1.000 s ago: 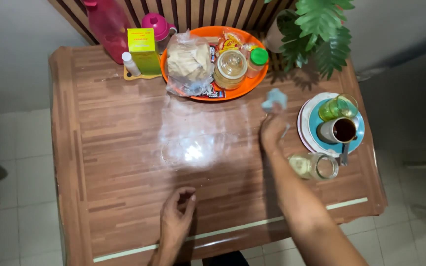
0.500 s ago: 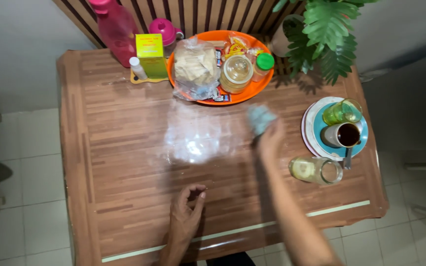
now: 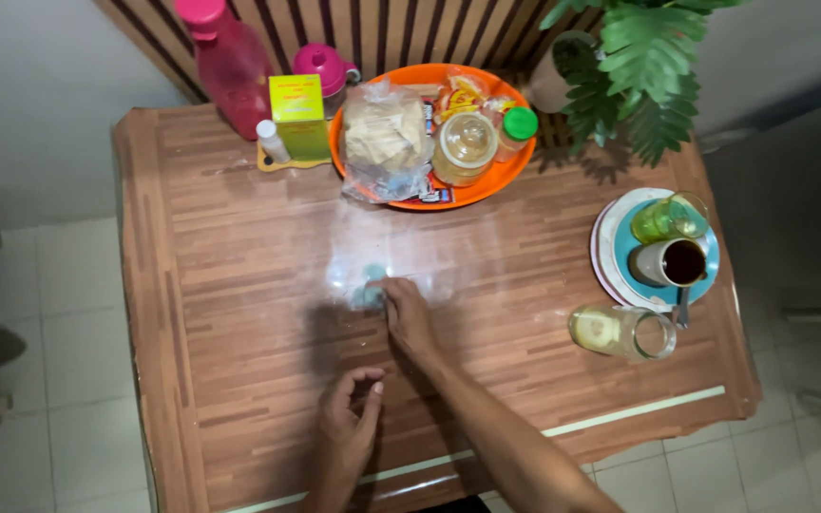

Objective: Clear dishes from a dining table and wipe the surface clean.

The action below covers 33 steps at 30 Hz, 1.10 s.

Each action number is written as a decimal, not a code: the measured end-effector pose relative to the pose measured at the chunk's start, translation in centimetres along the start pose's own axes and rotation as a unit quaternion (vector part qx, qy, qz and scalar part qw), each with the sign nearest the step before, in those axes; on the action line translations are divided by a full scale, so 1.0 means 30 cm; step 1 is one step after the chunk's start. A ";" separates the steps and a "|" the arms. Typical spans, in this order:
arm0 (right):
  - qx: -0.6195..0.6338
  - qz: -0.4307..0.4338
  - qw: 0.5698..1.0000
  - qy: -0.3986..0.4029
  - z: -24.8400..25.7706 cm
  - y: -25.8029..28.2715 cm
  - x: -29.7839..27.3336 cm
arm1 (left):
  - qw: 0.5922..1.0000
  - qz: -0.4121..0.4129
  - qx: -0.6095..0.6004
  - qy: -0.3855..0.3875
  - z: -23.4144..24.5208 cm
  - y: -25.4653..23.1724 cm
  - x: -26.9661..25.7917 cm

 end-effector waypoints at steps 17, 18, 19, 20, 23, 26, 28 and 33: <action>-0.219 -0.019 0.902 -0.372 0.475 -0.248 -0.153 | 0.996 -0.042 0.026 0.080 -0.070 -0.072 -0.031; -0.330 0.044 0.900 -0.280 0.380 -0.127 -0.165 | 0.995 -0.053 0.034 0.072 -0.072 -0.080 -0.033; -0.331 0.045 0.900 -0.280 0.304 -0.085 -0.204 | 0.995 -0.053 0.032 0.072 -0.078 -0.077 -0.031; -0.228 -0.016 0.947 -0.227 0.218 -0.067 -0.238 | 0.996 -0.033 0.017 0.080 -0.080 -0.068 -0.033; -0.067 -0.100 0.977 -0.177 0.109 0.014 -0.279 | 0.995 -0.010 -0.012 0.097 -0.084 -0.086 -0.026; 0.047 -0.170 0.960 -0.215 0.181 -0.022 -0.298 | 0.994 0.000 -0.025 0.109 -0.077 -0.101 -0.022; 0.108 -0.214 0.940 -0.242 0.328 -0.151 -0.291 | 0.994 0.005 -0.024 0.109 -0.069 -0.098 -0.016; -0.255 -0.120 0.915 -0.290 0.737 -0.265 -0.033 | 0.995 -0.038 0.039 0.084 -0.047 -0.084 -0.025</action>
Point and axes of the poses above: each hand's wrist, its own x-axis towards the middle knuckle, its own z-axis out of the back of the hand, y = z × x, the point moved 4 cm from there along x, towards the middle knuckle, and after that the axes turned 8 degrees about x, right-handed, at the moved point
